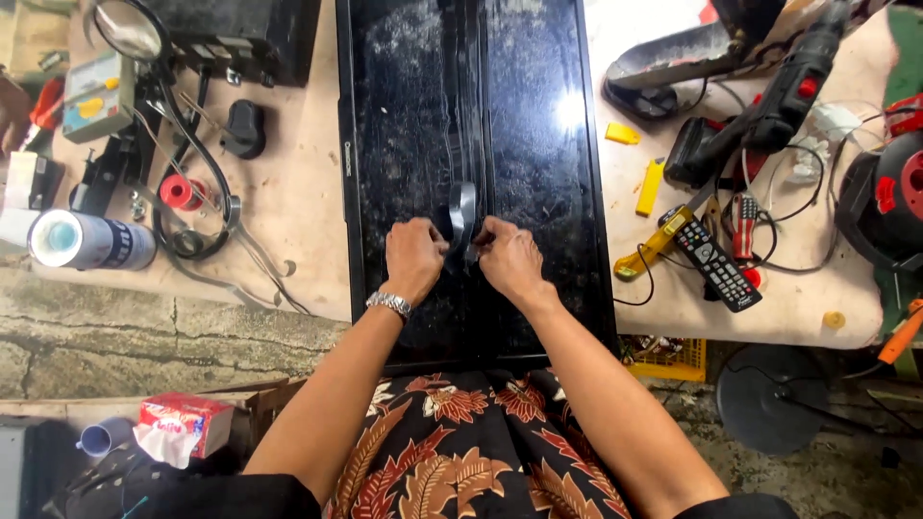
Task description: Scraping a protective film or residue off a flat TV screen panel using a small blade
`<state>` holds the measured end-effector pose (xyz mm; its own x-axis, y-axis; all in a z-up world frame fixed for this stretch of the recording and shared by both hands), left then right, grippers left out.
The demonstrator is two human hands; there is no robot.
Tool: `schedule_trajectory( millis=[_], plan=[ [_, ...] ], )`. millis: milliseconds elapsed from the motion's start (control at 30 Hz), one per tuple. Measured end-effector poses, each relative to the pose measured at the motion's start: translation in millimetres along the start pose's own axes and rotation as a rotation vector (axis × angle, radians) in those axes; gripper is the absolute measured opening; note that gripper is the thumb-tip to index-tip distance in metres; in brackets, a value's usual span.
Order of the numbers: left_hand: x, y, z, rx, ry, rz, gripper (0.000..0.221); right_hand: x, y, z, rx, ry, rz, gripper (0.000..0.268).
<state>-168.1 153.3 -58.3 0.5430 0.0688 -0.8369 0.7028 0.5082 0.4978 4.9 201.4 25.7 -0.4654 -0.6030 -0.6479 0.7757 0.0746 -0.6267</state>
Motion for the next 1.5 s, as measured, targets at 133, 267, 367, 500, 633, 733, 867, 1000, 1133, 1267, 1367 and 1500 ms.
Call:
schedule_trajectory(
  millis=[133, 267, 367, 500, 633, 733, 867, 1000, 1133, 1267, 1367, 1500],
  plan=[
    [3.9, -9.2, 32.7, -0.123, -0.059, -0.018, 0.014, 12.7, 10.1, 24.4, -0.027, -0.002, -0.012, 0.013],
    [9.5, -13.8, 59.1, -0.142, -0.064, -0.048, 0.011, 16.4, 11.6, 54.4, -0.025, -0.016, 0.003, 0.014],
    [18.2, -18.7, 88.9, -0.117, -0.061, -0.040, 0.013, 25.9, 20.9, 78.3, -0.070, -0.017, -0.003, 0.009],
    [-5.1, 0.4, 139.5, -0.109, -0.075, 0.069, 0.014, 36.9, 30.7, 103.8, -0.106, -0.018, -0.009, 0.008],
    [23.4, -24.0, 160.8, -0.067, -0.050, 0.022, 0.011, 52.7, 48.7, 124.8, -0.142, -0.043, 0.018, 0.005],
    [22.9, -25.8, 176.1, -0.034, -0.026, 0.000, 0.012, 58.2, 53.2, 136.8, -0.173, -0.041, 0.037, 0.003],
    [23.3, -26.4, 184.0, -0.012, 0.010, 0.030, 0.011, 54.4, 48.2, 148.4, -0.223, -0.030, 0.050, 0.005],
    [-18.8, 6.8, 192.8, 0.121, -0.003, 0.054, 0.008, 43.0, 40.1, 158.2, -0.277, 0.033, 0.005, 0.005],
    [-54.5, 39.8, 200.1, 0.049, -0.110, 0.040, 0.029, 42.1, 46.2, 160.0, -0.368, 0.125, -0.014, 0.018],
    [-36.1, 42.8, 187.0, -0.134, -0.181, -0.027, 0.048, 38.0, 36.9, 164.4, -0.439, 0.158, -0.033, 0.010],
    [-5.3, 27.1, 162.5, -0.135, -0.054, 0.014, 0.023, 39.8, 36.4, 166.0, -0.470, 0.157, -0.003, 0.007],
    [-21.6, 39.3, 181.8, -0.111, -0.094, 0.143, 0.018, 51.2, 49.9, 153.6, -0.384, 0.092, -0.021, 0.010]
  ],
)
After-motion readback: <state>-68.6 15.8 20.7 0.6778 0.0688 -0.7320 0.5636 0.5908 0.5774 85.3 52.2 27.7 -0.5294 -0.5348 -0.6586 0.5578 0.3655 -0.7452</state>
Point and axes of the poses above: each hand's wrist, its own z-axis away from the middle knuckle, its own x-axis out of the palm, y = z × x, the point moved 9 cm from there along -z, towards the middle knuckle, and after that the axes turned 4 degrees about -x, right-handed, at the moved point
